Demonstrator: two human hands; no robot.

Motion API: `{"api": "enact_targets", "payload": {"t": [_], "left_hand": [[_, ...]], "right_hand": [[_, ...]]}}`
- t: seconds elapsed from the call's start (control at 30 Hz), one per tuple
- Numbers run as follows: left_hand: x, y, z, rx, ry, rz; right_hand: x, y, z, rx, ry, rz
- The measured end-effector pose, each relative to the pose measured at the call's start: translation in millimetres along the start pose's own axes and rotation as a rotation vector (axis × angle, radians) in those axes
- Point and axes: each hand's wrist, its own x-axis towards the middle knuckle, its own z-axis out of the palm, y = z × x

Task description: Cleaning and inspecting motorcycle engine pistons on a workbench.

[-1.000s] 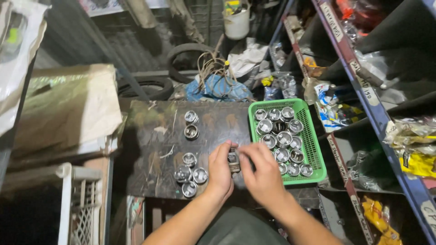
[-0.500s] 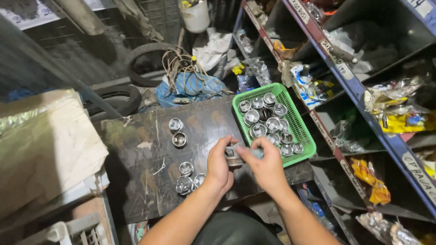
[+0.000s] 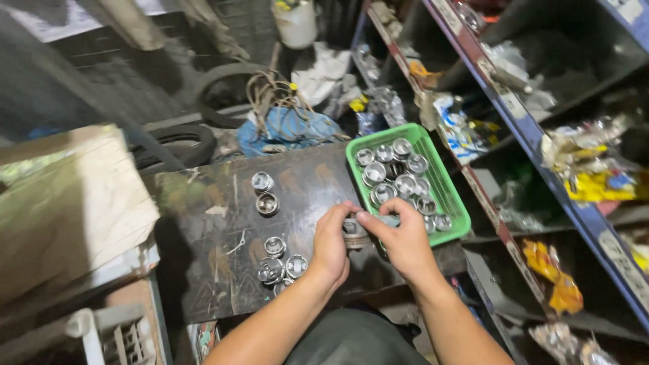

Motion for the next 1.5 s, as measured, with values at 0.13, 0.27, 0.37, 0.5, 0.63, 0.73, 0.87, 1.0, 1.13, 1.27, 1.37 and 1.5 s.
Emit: {"api": "enact_targets", "payload": {"t": [0.13, 0.27, 0.37, 0.5, 0.63, 0.73, 0.87, 1.0, 1.13, 1.27, 1.37, 1.5], "left_hand": [[-11.4, -1.1, 12.1, -0.090, 0.049, -0.002], [10.6, -31.2, 3.6, -0.262, 0.105, -0.103], [4.0, -32.3, 0.0, -0.385, 0.076, -0.104], [-7.4, -44.0, -2.9, -0.440, -0.001, -0.032], [-20.1, -59.3, 7.3, -0.412, 0.062, 0.050], [-29.8, -67.9, 16.0, -0.544, 0.084, 0.025], [-33.8, -78.1, 21.8, -0.658, 0.110, 0.073], [-30.2, -78.6, 14.5, -0.616, 0.084, 0.037], [-37.3, -73.9, 12.9, -0.565, 0.137, -0.018], [-39.2, -73.8, 3.2, -0.540, -0.136, 0.023], [-34.8, -61.1, 0.7, -0.578, -0.220, -0.039], [-22.2, -46.0, -9.6, -0.577, -0.117, -0.085]], "right_hand": [[16.6, 3.5, -4.7, 0.194, -0.027, -0.055], [-3.5, -24.4, -20.4, -0.056, -0.134, -0.614], [-27.7, -25.8, -26.7, -0.151, -0.196, -0.813], [-27.4, -15.9, -38.1, -0.161, -0.281, -0.916], [-2.6, -26.7, -46.5, -0.118, -0.300, -0.878], [1.5, -28.0, -53.2, -0.080, -0.358, -0.860], [-6.6, -13.3, -63.6, -0.102, -0.377, -0.960], [-20.1, 8.9, -72.0, -0.119, -0.439, -0.995], [-11.3, 9.0, -73.2, -0.108, -0.494, -0.955], [-3.3, -14.8, -59.8, -0.103, -0.419, -0.970], [-4.8, -24.7, -50.7, -0.122, -0.323, -0.930], [-21.1, -22.5, -37.3, -0.188, -0.256, -0.903]]}}
